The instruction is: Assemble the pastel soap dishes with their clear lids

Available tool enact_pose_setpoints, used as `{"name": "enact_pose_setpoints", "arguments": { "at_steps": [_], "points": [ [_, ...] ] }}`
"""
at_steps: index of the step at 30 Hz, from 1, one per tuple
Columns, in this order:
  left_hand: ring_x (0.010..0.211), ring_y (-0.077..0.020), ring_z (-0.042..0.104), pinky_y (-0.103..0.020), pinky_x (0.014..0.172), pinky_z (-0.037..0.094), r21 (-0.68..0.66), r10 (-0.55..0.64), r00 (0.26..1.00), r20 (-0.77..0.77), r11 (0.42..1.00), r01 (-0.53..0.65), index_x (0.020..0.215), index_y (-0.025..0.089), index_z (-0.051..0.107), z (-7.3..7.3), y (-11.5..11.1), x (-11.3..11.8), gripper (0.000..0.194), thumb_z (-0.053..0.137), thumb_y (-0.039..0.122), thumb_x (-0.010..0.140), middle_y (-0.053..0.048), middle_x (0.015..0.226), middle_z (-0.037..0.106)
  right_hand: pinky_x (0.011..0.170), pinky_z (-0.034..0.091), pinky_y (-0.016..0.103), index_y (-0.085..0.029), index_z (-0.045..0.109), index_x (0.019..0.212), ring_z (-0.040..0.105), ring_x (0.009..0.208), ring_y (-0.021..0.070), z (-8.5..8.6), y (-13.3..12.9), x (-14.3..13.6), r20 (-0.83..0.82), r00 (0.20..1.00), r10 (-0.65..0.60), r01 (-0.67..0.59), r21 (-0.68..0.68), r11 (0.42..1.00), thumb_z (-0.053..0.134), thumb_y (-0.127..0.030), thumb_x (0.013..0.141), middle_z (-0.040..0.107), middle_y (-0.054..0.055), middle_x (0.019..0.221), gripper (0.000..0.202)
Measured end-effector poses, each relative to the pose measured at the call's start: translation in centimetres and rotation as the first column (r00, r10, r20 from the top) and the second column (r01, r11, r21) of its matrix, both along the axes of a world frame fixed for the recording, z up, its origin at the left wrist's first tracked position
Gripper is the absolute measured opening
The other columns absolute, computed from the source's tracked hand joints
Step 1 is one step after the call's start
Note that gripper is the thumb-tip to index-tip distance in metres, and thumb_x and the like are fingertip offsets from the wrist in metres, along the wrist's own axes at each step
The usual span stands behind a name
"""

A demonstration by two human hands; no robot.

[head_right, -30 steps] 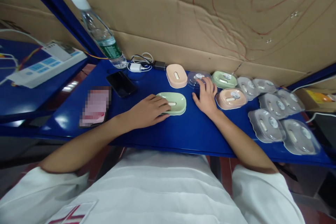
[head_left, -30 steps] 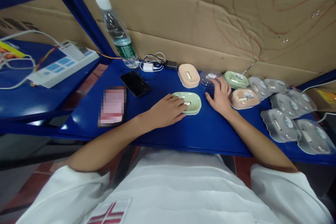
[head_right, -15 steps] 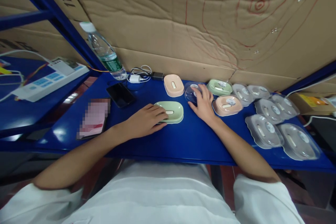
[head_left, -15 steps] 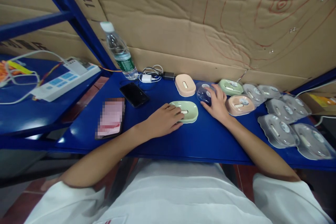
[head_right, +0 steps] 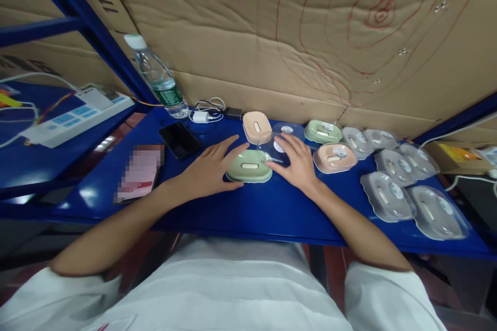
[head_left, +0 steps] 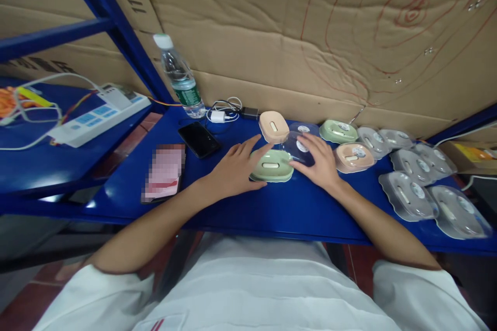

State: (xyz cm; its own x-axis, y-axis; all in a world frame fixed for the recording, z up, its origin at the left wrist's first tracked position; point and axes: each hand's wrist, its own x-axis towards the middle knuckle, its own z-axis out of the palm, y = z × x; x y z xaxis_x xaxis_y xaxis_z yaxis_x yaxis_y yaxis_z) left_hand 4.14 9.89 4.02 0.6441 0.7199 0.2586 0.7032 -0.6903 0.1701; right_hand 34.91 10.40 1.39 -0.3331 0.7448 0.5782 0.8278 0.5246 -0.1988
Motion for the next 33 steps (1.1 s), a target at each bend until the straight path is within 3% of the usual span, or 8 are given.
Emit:
{"name": "enact_pose_setpoints", "arguments": {
  "at_steps": [4, 12, 16, 21, 28, 31, 33],
  "points": [
    [0.145, -0.0382, 0.058, -0.051, 0.110, 0.056, -0.166, -0.037, 0.989, 0.146, 0.984, 0.061, 0.175, 0.031, 0.008, -0.9, 0.3, 0.3, 0.116, 0.084, 0.045, 0.089, -0.021, 0.166, 0.046, 0.111, 0.051, 0.055, -0.027, 0.061, 0.155, 0.058, 0.145, 0.0372, -0.3, -1.8, -1.8, 0.092, 0.990, 0.105, -0.101, -0.045, 0.994, 0.069, -0.065, 0.100, 0.062, 0.015, 0.158, 0.068],
    [0.147, -0.0394, 0.054, -0.057, 0.117, 0.052, -0.237, -0.095, 0.955, 0.282, 0.957, 0.166, 0.173, 0.025, 0.018, -2.1, -0.5, 1.9, 0.110, 0.086, 0.050, 0.090, -0.022, 0.160, 0.051, 0.113, 0.045, 0.053, -0.020, 0.060, 0.155, 0.054, 0.148, 0.0377, 0.2, -3.8, -3.7, 0.282, 0.936, 0.211, -0.207, -0.045, 0.977, 0.060, -0.067, 0.104, 0.061, 0.019, 0.159, 0.069],
    [0.146, -0.0390, 0.054, -0.058, 0.119, 0.050, -0.253, -0.103, 0.954, 0.282, 0.951, 0.178, 0.169, 0.024, 0.028, -2.1, -0.4, 1.8, 0.103, 0.088, 0.048, 0.088, -0.021, 0.156, 0.052, 0.112, 0.043, 0.055, -0.018, 0.058, 0.156, 0.051, 0.149, 0.0397, 0.2, -4.2, -4.1, 0.317, 0.926, 0.207, -0.197, -0.064, 0.978, 0.057, -0.066, 0.105, 0.059, 0.022, 0.159, 0.069],
    [0.149, -0.0401, 0.048, -0.061, 0.123, 0.044, -0.253, -0.124, 0.951, 0.281, 0.947, 0.199, 0.169, 0.020, 0.027, -2.2, -0.1, 1.6, 0.099, 0.082, 0.053, 0.093, -0.024, 0.162, 0.048, 0.108, 0.047, 0.052, -0.019, 0.057, 0.156, 0.052, 0.149, 0.0384, 0.0, -4.1, -4.1, 0.274, 0.945, 0.181, -0.157, -0.106, 0.982, 0.052, -0.067, 0.107, 0.059, 0.022, 0.160, 0.069],
    [0.144, -0.0402, 0.050, -0.057, 0.122, 0.043, -0.293, -0.137, 0.964, 0.230, 0.934, 0.203, 0.168, 0.019, 0.032, -2.1, 0.4, 1.6, 0.100, 0.083, 0.056, 0.091, -0.021, 0.160, 0.052, 0.118, 0.041, 0.059, -0.017, 0.053, 0.160, 0.045, 0.155, 0.0422, 0.1, -4.6, -4.8, 0.355, 0.913, 0.198, -0.170, -0.109, 0.979, 0.052, -0.062, 0.108, 0.051, 0.024, 0.165, 0.069],
    [0.144, -0.0392, 0.051, -0.055, 0.122, 0.042, -0.285, -0.119, 0.975, 0.189, 0.943, 0.171, 0.167, 0.019, 0.034, -1.5, 0.4, 1.7, 0.098, 0.083, 0.054, 0.090, -0.019, 0.159, 0.053, 0.121, 0.038, 0.060, -0.021, 0.045, 0.166, 0.039, 0.160, 0.0417, 0.1, -4.0, -4.3, 0.301, 0.921, 0.246, -0.205, -0.161, 0.965, 0.050, -0.064, 0.108, 0.047, 0.021, 0.170, 0.073],
    [0.142, -0.0394, 0.053, -0.054, 0.119, 0.045, -0.286, -0.057, 0.993, 0.108, 0.954, 0.086, 0.166, 0.019, 0.037, -0.8, 0.2, 1.6, 0.097, 0.085, 0.051, 0.087, -0.019, 0.158, 0.055, 0.127, 0.032, 0.063, -0.023, 0.035, 0.171, 0.035, 0.163, 0.0402, -0.1, -3.1, -3.5, 0.222, 0.930, 0.293, -0.263, -0.156, 0.952, 0.045, -0.066, 0.109, 0.044, 0.019, 0.172, 0.076]
  ]
}}
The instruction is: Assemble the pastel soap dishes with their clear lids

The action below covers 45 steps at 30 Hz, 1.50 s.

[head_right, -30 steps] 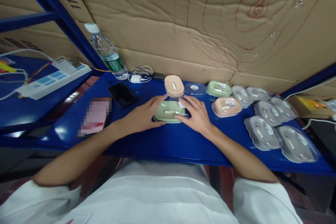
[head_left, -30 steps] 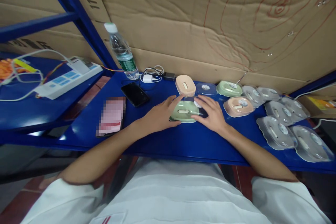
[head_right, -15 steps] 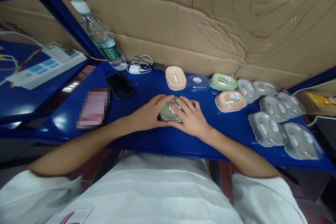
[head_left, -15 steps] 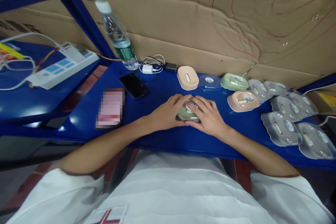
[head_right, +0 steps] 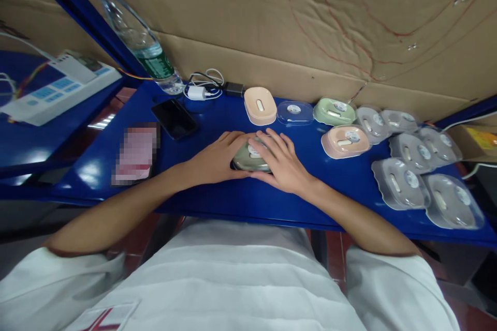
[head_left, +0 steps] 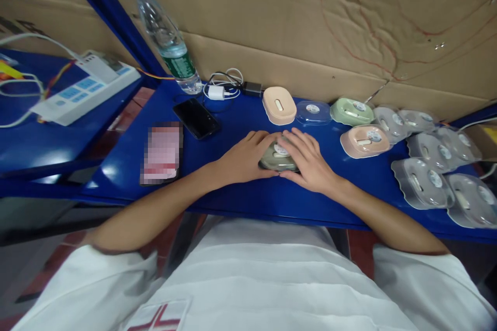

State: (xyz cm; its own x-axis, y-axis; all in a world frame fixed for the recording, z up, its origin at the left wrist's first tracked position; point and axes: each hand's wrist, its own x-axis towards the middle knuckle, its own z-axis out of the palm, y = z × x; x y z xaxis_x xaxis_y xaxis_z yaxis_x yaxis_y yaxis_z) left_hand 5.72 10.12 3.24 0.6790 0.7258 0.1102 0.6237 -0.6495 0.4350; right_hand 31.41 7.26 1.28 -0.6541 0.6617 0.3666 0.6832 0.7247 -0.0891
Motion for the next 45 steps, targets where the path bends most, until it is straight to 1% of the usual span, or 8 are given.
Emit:
{"name": "enact_pose_setpoints", "arguments": {
  "at_steps": [5, 10, 19, 24, 28, 31, 38, 45],
  "points": [
    [0.136, -0.0484, 0.058, -0.063, 0.112, 0.046, 0.200, 0.373, 0.888, -0.270, 0.924, -0.327, 0.159, 0.008, 0.047, 2.1, -0.1, -1.8, 0.088, 0.081, 0.049, 0.089, -0.027, 0.150, 0.060, 0.129, 0.030, 0.060, -0.026, 0.035, 0.171, 0.043, 0.158, 0.0367, -0.6, 2.8, 2.4, -0.161, 0.984, -0.072, 0.077, 0.025, 0.997, 0.040, -0.060, 0.112, 0.053, 0.016, 0.166, 0.068],
    [0.145, -0.0534, 0.049, -0.067, 0.113, 0.041, 0.367, 0.521, 0.816, -0.253, 0.832, -0.417, 0.158, 0.003, 0.048, 2.7, 0.5, -3.1, 0.080, 0.077, 0.040, 0.093, -0.033, 0.167, 0.042, 0.128, 0.030, 0.063, -0.025, 0.038, 0.169, 0.038, 0.162, 0.0373, -1.1, 4.3, 2.6, -0.080, 0.974, -0.210, 0.203, -0.096, 0.975, 0.041, -0.057, 0.113, 0.044, 0.015, 0.173, 0.065],
    [0.148, -0.0458, 0.051, -0.064, 0.117, 0.041, 0.436, 0.392, 0.906, -0.160, 0.851, -0.292, 0.154, 0.014, 0.057, 2.0, 0.4, -1.6, 0.054, 0.057, 0.018, 0.100, -0.026, 0.167, 0.046, 0.136, 0.010, 0.066, -0.024, 0.007, 0.178, 0.011, 0.172, 0.0350, -1.6, 5.6, 1.3, -0.007, 0.987, -0.163, 0.158, -0.218, 0.963, 0.042, -0.059, 0.111, 0.022, 0.013, 0.183, 0.084],
    [0.146, -0.0435, 0.054, -0.062, 0.119, 0.043, 0.457, 0.191, 0.965, -0.182, 0.885, -0.089, 0.152, 0.017, 0.061, 0.7, -0.1, -0.5, 0.047, 0.054, 0.028, 0.107, -0.024, 0.161, 0.054, 0.136, 0.003, 0.066, -0.023, 0.008, 0.178, 0.004, 0.172, 0.0344, -1.7, 5.9, 1.6, 0.025, 0.988, -0.154, 0.156, -0.245, 0.957, 0.044, -0.062, 0.109, 0.016, 0.012, 0.184, 0.087],
    [0.143, -0.0413, 0.057, -0.061, 0.121, 0.042, 0.463, 0.138, 0.974, -0.182, 0.885, -0.039, 0.147, 0.018, 0.065, 0.0, -0.2, -0.1, 0.043, 0.054, 0.030, 0.108, -0.022, 0.159, 0.057, 0.136, 0.002, 0.066, -0.022, 0.013, 0.178, 0.006, 0.172, 0.0343, -1.5, 7.5, 0.9, 0.026, 0.992, -0.126, 0.128, -0.209, 0.969, 0.046, -0.060, 0.109, 0.016, 0.012, 0.184, 0.086],
    [0.143, -0.0420, 0.056, -0.063, 0.121, 0.042, 0.476, 0.162, 0.975, -0.153, 0.877, -0.072, 0.147, 0.018, 0.066, 0.2, -0.1, -0.2, 0.042, 0.056, 0.031, 0.107, -0.022, 0.159, 0.056, 0.135, 0.005, 0.066, -0.020, 0.020, 0.177, 0.013, 0.171, 0.0351, -1.2, 9.9, -0.4, 0.012, 0.994, -0.112, 0.112, -0.185, 0.976, 0.047, -0.057, 0.109, 0.021, 0.014, 0.183, 0.081],
    [0.141, -0.0414, 0.058, -0.061, 0.118, 0.045, 0.504, 0.201, 0.977, -0.076, 0.853, -0.136, 0.141, 0.017, 0.070, 0.9, 0.1, -1.0, 0.039, 0.059, 0.031, 0.107, -0.022, 0.154, 0.060, 0.122, 0.035, 0.062, -0.019, 0.065, 0.150, 0.057, 0.147, 0.0379, 0.6, 13.8, -1.1, -0.026, 0.995, -0.098, 0.089, -0.225, 0.970, 0.046, -0.052, 0.112, 0.064, 0.018, 0.156, 0.054],
    [0.136, -0.0399, 0.060, -0.060, 0.115, 0.048, 0.477, 0.105, 0.990, -0.090, 0.877, -0.049, 0.133, 0.018, 0.074, 0.4, -0.1, -0.7, 0.032, 0.060, 0.031, 0.106, -0.021, 0.150, 0.062, 0.109, 0.049, 0.049, -0.020, 0.065, 0.152, 0.069, 0.131, 0.0322, 4.2, 14.0, 0.3, -0.106, 0.988, -0.115, 0.093, -0.195, 0.976, 0.031, -0.056, 0.115, 0.072, 0.013, 0.146, 0.061]
  ]
}}
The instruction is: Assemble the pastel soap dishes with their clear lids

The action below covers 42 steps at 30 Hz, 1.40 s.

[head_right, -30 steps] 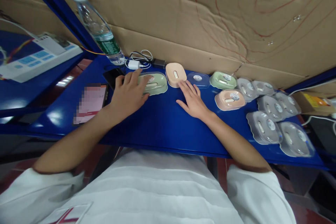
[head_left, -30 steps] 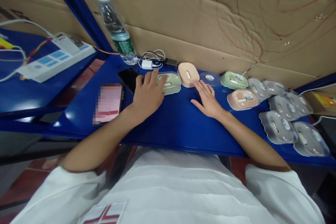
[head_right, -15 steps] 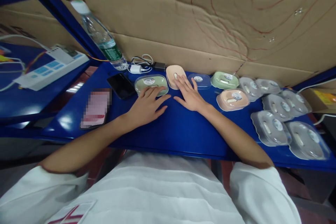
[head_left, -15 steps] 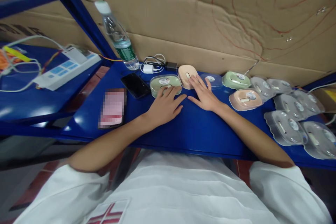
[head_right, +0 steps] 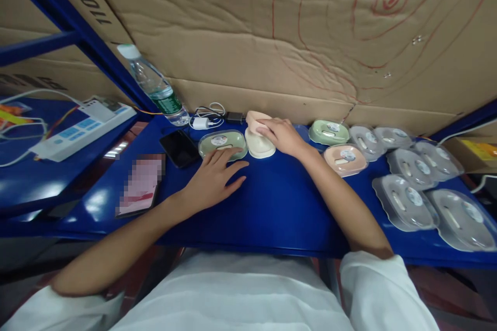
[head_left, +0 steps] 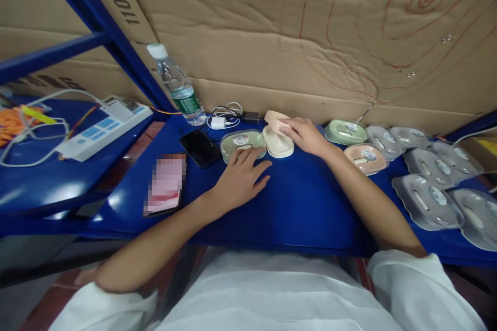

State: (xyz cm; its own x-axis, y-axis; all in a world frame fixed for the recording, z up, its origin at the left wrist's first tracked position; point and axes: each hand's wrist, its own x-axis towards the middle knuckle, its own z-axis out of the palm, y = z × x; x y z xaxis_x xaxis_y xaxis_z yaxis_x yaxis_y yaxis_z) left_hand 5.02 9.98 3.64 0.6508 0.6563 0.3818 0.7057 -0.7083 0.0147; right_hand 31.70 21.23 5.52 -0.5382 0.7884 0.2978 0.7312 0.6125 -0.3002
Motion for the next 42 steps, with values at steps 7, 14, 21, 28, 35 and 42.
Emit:
{"name": "enact_pose_setpoints", "arguments": {
  "at_steps": [7, 14, 21, 28, 35, 42],
  "points": [
    [0.138, -0.0383, 0.060, -0.058, 0.118, 0.047, -0.021, -0.028, 0.997, 0.066, 0.999, 0.030, 0.154, 0.018, 0.058, 0.3, -0.3, 0.3, 0.050, 0.061, 0.034, 0.107, -0.021, 0.154, 0.059, 0.114, 0.041, 0.054, -0.021, 0.069, 0.144, 0.066, 0.135, 0.0337, 1.0, -6.5, 1.5, -0.001, 0.998, 0.061, -0.060, 0.094, 0.994, 0.046, -0.048, 0.113, 0.074, 0.014, 0.142, 0.047],
    [0.147, -0.0358, 0.054, -0.053, 0.122, 0.042, -0.050, -0.222, 0.975, 0.020, 0.974, 0.223, 0.146, 0.020, 0.061, -0.1, -0.4, 0.3, 0.046, 0.070, 0.035, 0.104, -0.018, 0.158, 0.058, 0.116, 0.042, 0.054, -0.025, 0.072, 0.128, 0.071, 0.123, 0.0294, -1.9, -13.8, 2.3, -0.085, 0.950, 0.300, -0.295, 0.067, 0.953, 0.066, -0.034, 0.098, 0.079, 0.010, 0.125, 0.032],
    [0.131, -0.0289, 0.066, -0.043, 0.109, 0.048, -0.130, -0.312, 0.947, -0.081, 0.945, 0.300, 0.123, 0.019, 0.071, -0.8, 0.1, 0.1, 0.023, 0.067, 0.035, 0.107, -0.013, 0.137, 0.073, 0.118, 0.048, 0.054, -0.028, 0.067, 0.143, 0.064, 0.141, 0.0282, -3.6, -11.4, 2.7, -0.183, 0.952, 0.246, -0.253, -0.017, 0.967, 0.053, -0.044, 0.111, 0.070, 0.012, 0.148, 0.038],
    [0.120, -0.0269, 0.069, -0.039, 0.097, 0.047, -0.113, -0.407, 0.901, -0.149, 0.912, 0.393, 0.120, 0.021, 0.072, 0.1, -1.2, 0.1, 0.028, 0.075, 0.042, 0.102, -0.009, 0.126, 0.075, 0.129, 0.034, 0.068, -0.027, 0.048, 0.164, 0.037, 0.164, 0.0360, -5.9, -8.3, 4.9, -0.039, 0.993, -0.115, 0.114, -0.042, 0.993, 0.038, -0.060, 0.113, 0.042, 0.016, 0.174, 0.062],
    [0.124, -0.0272, 0.070, -0.037, 0.102, 0.049, -0.192, -0.406, 0.907, -0.107, 0.904, 0.382, 0.131, 0.022, 0.069, 0.3, -1.5, 0.0, 0.041, 0.080, 0.045, 0.098, -0.008, 0.127, 0.076, 0.126, 0.038, 0.060, -0.025, 0.059, 0.153, 0.044, 0.159, 0.0331, -4.7, -9.8, 3.6, 0.087, 0.992, 0.086, -0.082, -0.054, 0.995, 0.041, -0.048, 0.114, 0.046, 0.014, 0.172, 0.049],
    [0.128, -0.0259, 0.070, -0.038, 0.111, 0.045, -0.261, -0.385, 0.915, -0.117, 0.901, 0.346, 0.133, 0.025, 0.069, 0.4, -0.9, -0.4, 0.039, 0.077, 0.032, 0.096, -0.006, 0.133, 0.078, 0.099, 0.045, 0.047, -0.023, 0.067, 0.095, 0.068, 0.101, 0.0276, -3.6, -10.7, 5.1, 0.042, 0.999, -0.031, 0.029, 0.047, 0.998, 0.045, -0.054, 0.113, 0.076, 0.008, 0.100, 0.042]
  ]
}}
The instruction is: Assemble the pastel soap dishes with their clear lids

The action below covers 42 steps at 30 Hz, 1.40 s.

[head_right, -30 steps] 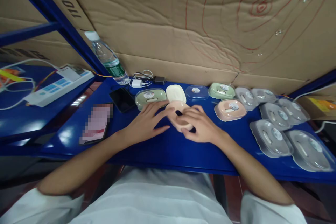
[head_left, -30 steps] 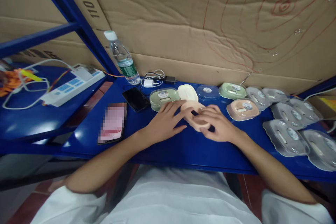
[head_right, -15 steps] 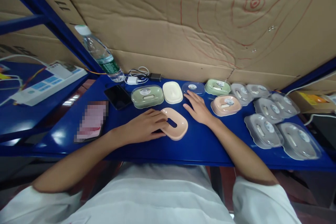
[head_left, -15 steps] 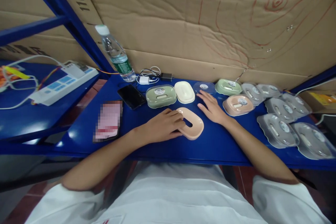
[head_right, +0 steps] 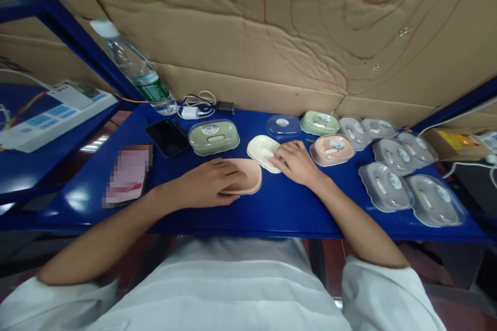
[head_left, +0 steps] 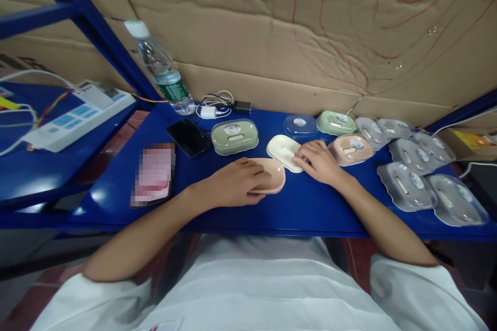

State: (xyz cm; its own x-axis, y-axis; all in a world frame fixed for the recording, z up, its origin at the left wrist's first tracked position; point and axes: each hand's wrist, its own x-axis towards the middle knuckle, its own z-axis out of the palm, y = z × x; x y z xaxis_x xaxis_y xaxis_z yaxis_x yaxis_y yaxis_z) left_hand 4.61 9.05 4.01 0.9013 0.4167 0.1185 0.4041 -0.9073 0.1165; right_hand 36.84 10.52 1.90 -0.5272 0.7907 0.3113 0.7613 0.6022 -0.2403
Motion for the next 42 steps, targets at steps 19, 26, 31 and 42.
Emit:
{"name": "enact_pose_setpoints", "arguments": {
  "at_steps": [19, 26, 31, 42],
  "points": [
    [0.123, -0.0328, 0.065, -0.052, 0.113, 0.038, 0.172, 0.110, 0.974, 0.198, 0.974, -0.145, 0.127, 0.020, 0.068, 1.1, 0.2, 0.1, 0.025, 0.055, 0.030, 0.108, -0.013, 0.129, 0.074, 0.093, 0.057, 0.048, -0.025, 0.064, 0.118, 0.071, 0.103, 0.0287, -0.7, -1.6, -2.0, -0.225, 0.967, 0.124, -0.129, -0.007, 0.992, 0.049, -0.038, 0.109, 0.076, 0.011, 0.112, 0.022],
    [0.130, -0.0295, 0.063, -0.051, 0.119, 0.033, 0.164, 0.101, 0.979, 0.179, 0.978, -0.131, 0.148, 0.023, 0.058, 0.3, 0.2, 0.6, 0.036, 0.045, 0.029, 0.115, -0.012, 0.137, 0.072, 0.107, 0.052, 0.055, -0.027, 0.058, 0.140, 0.066, 0.131, 0.0337, 0.0, -2.7, -2.3, -0.246, 0.957, 0.151, -0.081, 0.275, 0.958, 0.061, -0.037, 0.104, 0.069, 0.014, 0.138, 0.037],
    [0.134, -0.0303, 0.060, -0.055, 0.123, 0.031, 0.144, 0.074, 0.993, 0.087, 0.986, -0.086, 0.150, 0.022, 0.058, -0.7, 0.4, 0.9, 0.038, 0.048, 0.022, 0.113, -0.013, 0.145, 0.068, 0.116, 0.043, 0.052, -0.021, 0.056, 0.147, 0.067, 0.132, 0.0316, 0.4, -3.1, -3.4, -0.015, 0.941, 0.339, -0.328, 0.216, 0.920, 0.068, -0.050, 0.105, 0.072, 0.016, 0.141, 0.053],
    [0.138, -0.0310, 0.061, -0.051, 0.121, 0.038, 0.105, 0.026, 0.998, 0.058, 0.994, -0.032, 0.150, 0.021, 0.059, -1.2, 0.4, 1.1, 0.042, 0.062, 0.026, 0.108, -0.013, 0.152, 0.065, 0.105, 0.045, 0.047, -0.012, 0.064, 0.136, 0.069, 0.126, 0.0313, 0.5, -3.4, -3.4, 0.188, 0.930, 0.317, -0.357, 0.245, 0.901, 0.062, -0.045, 0.110, 0.075, 0.019, 0.135, 0.042]
  ]
}}
